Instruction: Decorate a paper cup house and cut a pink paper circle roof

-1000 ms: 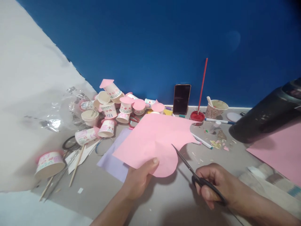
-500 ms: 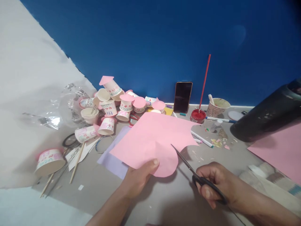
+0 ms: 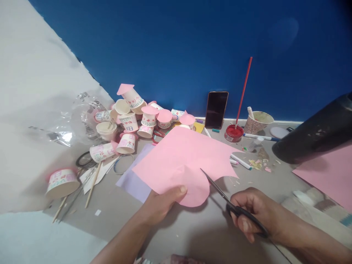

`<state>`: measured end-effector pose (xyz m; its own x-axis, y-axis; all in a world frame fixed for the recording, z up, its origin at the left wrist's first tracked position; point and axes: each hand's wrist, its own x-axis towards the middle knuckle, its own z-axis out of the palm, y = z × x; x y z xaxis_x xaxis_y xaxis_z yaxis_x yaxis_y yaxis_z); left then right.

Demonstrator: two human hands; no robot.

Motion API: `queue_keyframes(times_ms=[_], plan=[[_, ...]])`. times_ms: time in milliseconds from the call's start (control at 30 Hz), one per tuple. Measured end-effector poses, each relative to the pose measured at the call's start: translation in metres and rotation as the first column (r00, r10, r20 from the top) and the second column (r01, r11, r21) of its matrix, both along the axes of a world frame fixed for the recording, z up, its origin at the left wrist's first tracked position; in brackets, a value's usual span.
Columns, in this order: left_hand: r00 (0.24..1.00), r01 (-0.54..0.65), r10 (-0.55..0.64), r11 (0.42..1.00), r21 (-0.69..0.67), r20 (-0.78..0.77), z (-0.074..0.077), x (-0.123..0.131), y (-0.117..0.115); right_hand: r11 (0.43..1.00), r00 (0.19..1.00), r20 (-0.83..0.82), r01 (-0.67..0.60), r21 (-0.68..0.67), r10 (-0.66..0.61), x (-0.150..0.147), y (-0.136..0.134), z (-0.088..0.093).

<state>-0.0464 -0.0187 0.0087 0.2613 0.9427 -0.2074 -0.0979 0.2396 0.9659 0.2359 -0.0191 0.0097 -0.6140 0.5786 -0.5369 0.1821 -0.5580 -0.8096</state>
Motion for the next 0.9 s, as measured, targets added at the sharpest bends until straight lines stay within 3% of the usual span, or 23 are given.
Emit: queue_keyframes(times_ms=[367, 633, 900], plan=[[0.999, -0.008, 0.006, 0.999, -0.053, -0.044, 0.007, 0.0, 0.002, 1.0, 1.0, -0.007, -0.013, 0.023, 0.013, 0.002, 0.0, 0.0], [0.996, -0.015, 0.01, 0.998, -0.065, -0.084, 0.0, -0.01, -0.004, 0.999, 1.0, 0.008, -0.025, -0.043, 0.026, 0.0, 0.001, 0.004], [0.996, 0.026, -0.032, 0.997, -0.07, -0.087, 0.002, -0.011, -0.003, 0.999, 0.999, -0.002, -0.048, -0.022, 0.048, 0.004, -0.001, -0.004]])
